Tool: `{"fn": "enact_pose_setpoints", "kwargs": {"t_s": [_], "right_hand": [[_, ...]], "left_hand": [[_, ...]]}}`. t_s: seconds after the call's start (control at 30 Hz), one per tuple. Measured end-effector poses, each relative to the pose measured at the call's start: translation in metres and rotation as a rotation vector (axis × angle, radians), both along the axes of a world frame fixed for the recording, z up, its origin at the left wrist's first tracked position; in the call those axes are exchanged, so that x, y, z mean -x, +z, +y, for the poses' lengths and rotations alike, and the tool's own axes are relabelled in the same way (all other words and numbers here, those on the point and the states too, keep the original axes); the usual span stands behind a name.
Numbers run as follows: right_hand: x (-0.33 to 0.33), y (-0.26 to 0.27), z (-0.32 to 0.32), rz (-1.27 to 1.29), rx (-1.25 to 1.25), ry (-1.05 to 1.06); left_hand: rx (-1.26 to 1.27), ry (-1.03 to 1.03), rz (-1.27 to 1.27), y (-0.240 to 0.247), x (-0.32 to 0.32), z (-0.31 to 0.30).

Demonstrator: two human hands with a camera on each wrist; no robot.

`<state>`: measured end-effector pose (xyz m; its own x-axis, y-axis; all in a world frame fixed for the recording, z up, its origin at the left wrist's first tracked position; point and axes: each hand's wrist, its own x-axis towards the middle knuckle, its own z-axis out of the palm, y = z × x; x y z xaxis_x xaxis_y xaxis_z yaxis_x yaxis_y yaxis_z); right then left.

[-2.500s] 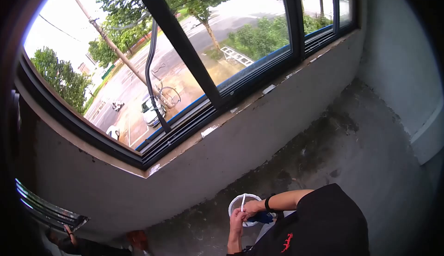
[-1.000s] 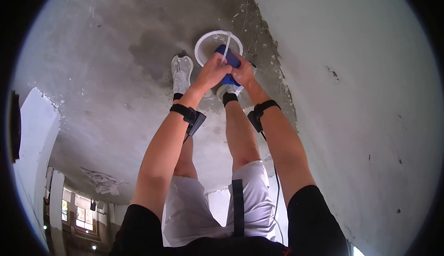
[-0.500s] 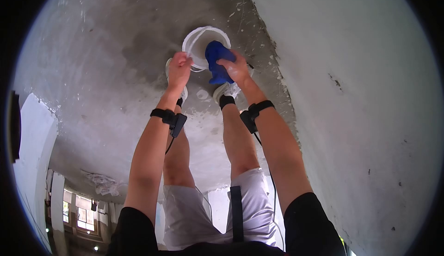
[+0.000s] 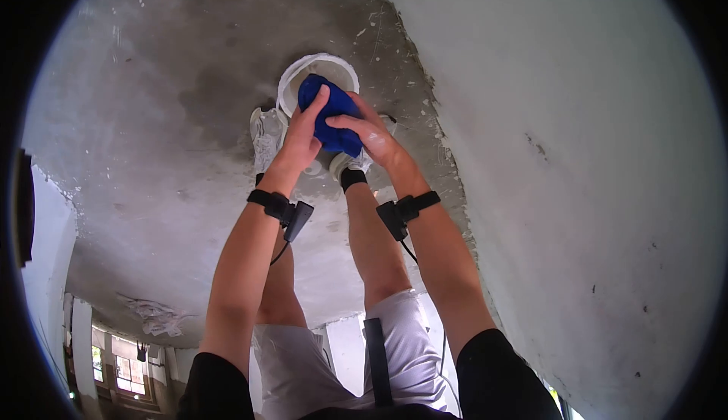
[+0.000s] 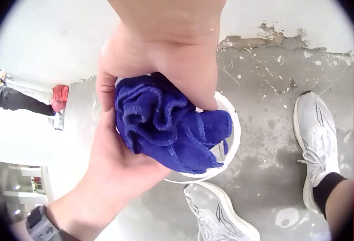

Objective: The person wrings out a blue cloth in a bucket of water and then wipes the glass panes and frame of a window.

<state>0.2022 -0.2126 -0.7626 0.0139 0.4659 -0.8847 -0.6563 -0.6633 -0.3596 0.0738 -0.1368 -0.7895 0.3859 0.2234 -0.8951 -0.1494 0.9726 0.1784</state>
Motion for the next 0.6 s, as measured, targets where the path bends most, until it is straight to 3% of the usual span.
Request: {"fn": "enact_pose_setpoints", "kwargs": {"t_s": [0.07, 0.13, 0.17, 0.27, 0.33, 0.4, 0.43, 0.5, 0.6], "right_hand": [[-0.007, 0.005, -0.002, 0.087, 0.006, -0.069], [-0.01, 0.004, -0.005, 0.217, 0.006, -0.366], [-0.007, -0.021, -0.022, 0.081, 0.001, -0.317], [0.009, -0.028, -0.021, -0.11, 0.018, -0.211], [0.007, -0.04, -0.025, 0.008, 0.032, -0.212], [0.002, -0.047, -0.028, 0.359, 0.157, -0.324], [0.003, -0.049, -0.029, 0.356, 0.157, -0.325], [0.006, -0.05, -0.024, 0.635, 0.144, -0.396], [-0.003, -0.041, -0.018, 0.643, 0.105, -0.415]], "left_hand": [[0.055, -0.029, -0.023, 0.003, 0.0, 0.011], [-0.006, -0.042, -0.04, -0.005, 0.003, 0.014], [-0.006, -0.077, -0.039, -0.009, 0.005, 0.015], [-0.022, -0.126, -0.041, -0.019, 0.008, 0.013], [-0.023, -0.123, -0.097, -0.022, 0.009, 0.011], [-0.003, -0.089, -0.094, -0.018, 0.003, 0.009], [0.015, -0.054, -0.089, -0.014, 0.0, 0.01], [-0.05, -0.074, -0.077, -0.006, -0.004, 0.011], [-0.156, -0.103, -0.06, 0.001, -0.006, 0.015]]}}
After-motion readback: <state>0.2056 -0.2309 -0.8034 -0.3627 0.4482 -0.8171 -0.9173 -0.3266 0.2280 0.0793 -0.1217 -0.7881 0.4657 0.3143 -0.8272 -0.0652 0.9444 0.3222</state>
